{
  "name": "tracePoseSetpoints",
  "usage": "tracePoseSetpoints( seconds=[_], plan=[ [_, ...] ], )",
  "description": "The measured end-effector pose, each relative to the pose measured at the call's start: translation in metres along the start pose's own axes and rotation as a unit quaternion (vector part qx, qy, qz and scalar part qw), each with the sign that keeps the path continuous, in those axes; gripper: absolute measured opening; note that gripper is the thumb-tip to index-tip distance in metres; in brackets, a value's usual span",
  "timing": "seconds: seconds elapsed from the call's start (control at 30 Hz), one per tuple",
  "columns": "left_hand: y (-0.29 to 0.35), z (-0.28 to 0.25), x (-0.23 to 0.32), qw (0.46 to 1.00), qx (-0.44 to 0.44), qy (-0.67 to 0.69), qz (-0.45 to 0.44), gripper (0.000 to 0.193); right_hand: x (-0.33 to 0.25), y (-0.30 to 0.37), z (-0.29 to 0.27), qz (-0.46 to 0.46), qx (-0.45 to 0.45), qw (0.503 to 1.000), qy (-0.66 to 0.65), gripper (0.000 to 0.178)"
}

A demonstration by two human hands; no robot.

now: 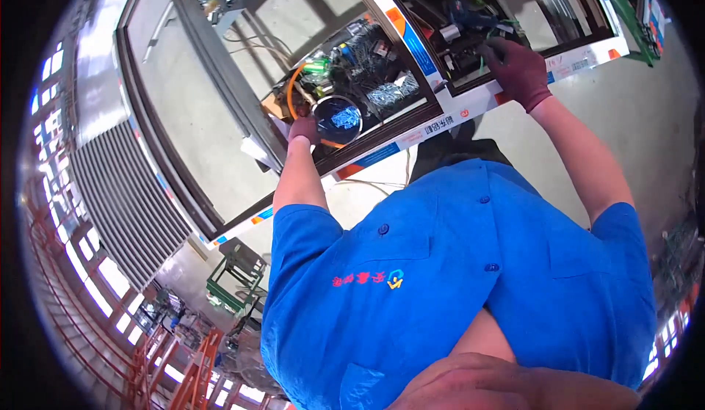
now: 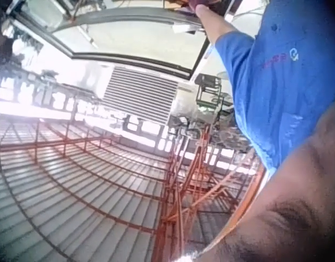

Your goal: Assembling aluminum frame profiles using a power drill, sealant, and hammer.

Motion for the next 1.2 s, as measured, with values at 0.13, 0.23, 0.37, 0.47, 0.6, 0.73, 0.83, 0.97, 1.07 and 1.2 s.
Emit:
tracePoseSetpoints(
  seconds=[0.13,0.23,0.37,0.47,0.6,0.73,0.83,0.97,1.07,1.2],
  plan=[
    [0.061,-0.012,-0.053,0.978,0.193,0.059,-0.058,0.042,-0.016,-0.001,-0.005,-0.033,-0.016,0.999,-0.005,0.043],
    [0.104,-0.021,-0.074,0.887,0.218,0.362,-0.188,0.038,-0.007,-0.001,0.002,-0.062,0.020,0.998,0.001,0.046],
    [0.165,-0.087,-0.041,0.700,0.225,0.622,-0.267,0.035,-0.001,0.007,-0.008,-0.080,0.046,0.996,-0.011,0.042],
    [0.216,-0.166,-0.012,0.765,0.350,0.520,-0.148,0.036,-0.029,0.023,-0.037,-0.196,0.132,0.958,-0.164,0.032],
    [0.254,-0.217,0.041,0.634,0.362,0.683,0.003,0.035,-0.106,0.067,-0.052,-0.273,0.038,0.922,-0.272,0.030],
    [0.269,-0.234,0.065,0.550,0.310,0.774,0.046,0.030,-0.192,0.100,-0.041,-0.260,-0.075,0.902,-0.335,0.039],
    [0.275,-0.246,0.068,0.521,0.296,0.798,0.062,0.030,-0.234,0.104,-0.001,-0.267,-0.084,0.907,-0.315,0.055],
    [0.276,-0.241,0.042,0.521,0.274,0.805,0.068,0.025,-0.299,0.107,0.027,-0.290,-0.083,0.895,-0.328,0.056],
    [0.270,-0.223,0.006,0.547,0.280,0.786,0.066,0.028,-0.342,0.111,0.047,-0.292,-0.119,0.860,-0.401,0.042],
    [0.255,-0.187,-0.047,0.531,0.250,0.807,0.068,0.028,-0.356,0.100,0.107,-0.248,-0.107,0.926,-0.264,0.035]
  ],
)
Point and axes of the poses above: each hand's wrist, its own y-axis away from the middle knuckle, its own z-axis out of the palm, x = y × z, the point moved 10 cm from there along -y, towards the middle knuckle, and after that the axes turned 9 degrees about x, right-handed, at the moved point
